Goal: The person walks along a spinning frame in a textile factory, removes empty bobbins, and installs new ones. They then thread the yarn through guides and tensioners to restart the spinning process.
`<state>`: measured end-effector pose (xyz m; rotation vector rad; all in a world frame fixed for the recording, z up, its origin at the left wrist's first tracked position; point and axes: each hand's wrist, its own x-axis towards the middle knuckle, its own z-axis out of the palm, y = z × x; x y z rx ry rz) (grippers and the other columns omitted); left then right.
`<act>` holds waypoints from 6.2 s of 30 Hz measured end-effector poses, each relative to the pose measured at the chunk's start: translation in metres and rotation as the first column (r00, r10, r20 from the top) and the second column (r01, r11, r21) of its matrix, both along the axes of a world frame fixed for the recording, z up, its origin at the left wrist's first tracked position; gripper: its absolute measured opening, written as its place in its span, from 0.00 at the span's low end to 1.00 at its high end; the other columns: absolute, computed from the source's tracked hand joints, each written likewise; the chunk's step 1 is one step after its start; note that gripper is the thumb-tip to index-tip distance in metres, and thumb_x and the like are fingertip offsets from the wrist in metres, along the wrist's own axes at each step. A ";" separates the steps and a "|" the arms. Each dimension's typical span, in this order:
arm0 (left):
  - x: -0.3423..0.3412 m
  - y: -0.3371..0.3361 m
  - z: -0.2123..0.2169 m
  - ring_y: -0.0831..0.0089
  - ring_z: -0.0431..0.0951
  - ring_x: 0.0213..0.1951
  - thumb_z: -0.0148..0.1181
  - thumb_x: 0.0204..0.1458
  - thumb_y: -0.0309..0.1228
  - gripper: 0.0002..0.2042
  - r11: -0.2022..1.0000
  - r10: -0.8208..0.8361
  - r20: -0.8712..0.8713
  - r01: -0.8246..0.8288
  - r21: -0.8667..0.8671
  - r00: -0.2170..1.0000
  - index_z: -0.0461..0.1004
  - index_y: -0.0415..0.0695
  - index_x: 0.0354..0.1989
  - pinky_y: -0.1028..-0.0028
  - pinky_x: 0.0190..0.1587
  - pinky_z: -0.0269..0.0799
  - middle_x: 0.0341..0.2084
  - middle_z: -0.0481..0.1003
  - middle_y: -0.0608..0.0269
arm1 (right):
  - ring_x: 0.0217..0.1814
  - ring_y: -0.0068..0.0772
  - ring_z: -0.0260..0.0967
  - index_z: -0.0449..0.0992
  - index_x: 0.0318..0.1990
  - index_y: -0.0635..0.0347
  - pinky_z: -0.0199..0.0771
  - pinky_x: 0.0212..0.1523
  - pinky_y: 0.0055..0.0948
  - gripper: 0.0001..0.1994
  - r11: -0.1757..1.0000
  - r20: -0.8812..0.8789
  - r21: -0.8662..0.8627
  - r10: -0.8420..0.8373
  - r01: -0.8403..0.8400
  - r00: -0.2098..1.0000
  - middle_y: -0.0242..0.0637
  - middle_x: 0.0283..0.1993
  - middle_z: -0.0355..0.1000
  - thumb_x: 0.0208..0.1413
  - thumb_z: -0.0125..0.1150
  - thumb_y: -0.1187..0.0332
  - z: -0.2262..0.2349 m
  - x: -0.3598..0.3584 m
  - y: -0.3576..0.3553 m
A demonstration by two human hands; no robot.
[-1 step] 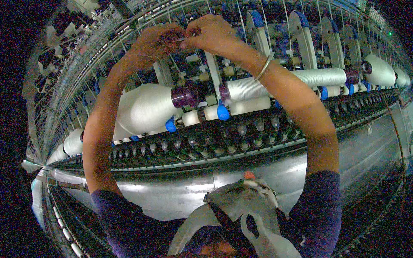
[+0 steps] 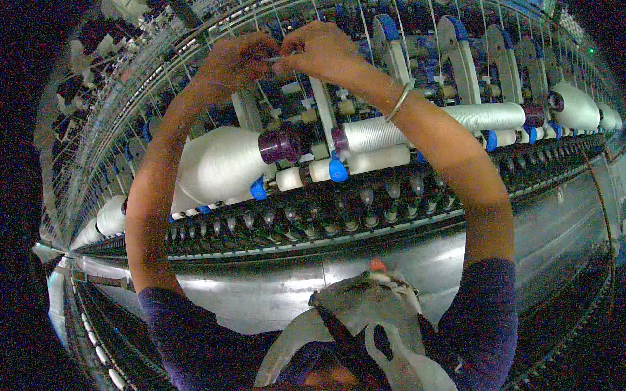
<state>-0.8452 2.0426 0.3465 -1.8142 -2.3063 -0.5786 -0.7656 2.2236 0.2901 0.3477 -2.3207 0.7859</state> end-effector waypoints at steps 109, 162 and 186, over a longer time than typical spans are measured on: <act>-0.043 0.052 -0.073 0.59 0.79 0.29 0.63 0.39 0.26 0.08 0.899 -0.200 -0.212 0.092 -0.428 0.957 0.80 0.41 0.31 0.64 0.35 0.74 0.25 0.78 0.51 | 0.19 0.22 0.64 0.75 0.19 0.61 0.62 0.21 0.26 0.09 0.889 0.334 -0.251 0.451 -0.383 0.828 0.32 0.16 0.68 0.36 0.62 0.64 -0.026 0.065 0.014; 0.330 -0.280 -0.520 0.65 0.73 0.36 0.54 0.51 0.33 0.14 0.970 0.234 0.964 0.098 -0.223 -0.125 0.68 0.43 0.46 0.68 0.38 0.69 0.35 0.74 0.54 | 0.41 0.41 0.72 0.76 0.40 0.59 0.69 0.47 0.36 0.17 0.991 0.981 0.123 -0.115 -0.044 0.153 0.41 0.39 0.74 0.51 0.58 0.55 -0.485 0.386 -0.094; 0.377 -0.581 -0.431 0.49 0.72 0.49 0.59 0.50 0.33 0.28 0.627 0.634 0.757 -0.677 -0.384 0.157 0.60 0.42 0.60 0.62 0.51 0.67 0.47 0.71 0.41 | 0.44 0.47 0.71 0.76 0.46 0.57 0.71 0.44 0.39 0.17 0.640 0.640 0.014 0.585 -0.768 0.499 0.44 0.41 0.73 0.50 0.58 0.61 -0.376 0.122 -0.540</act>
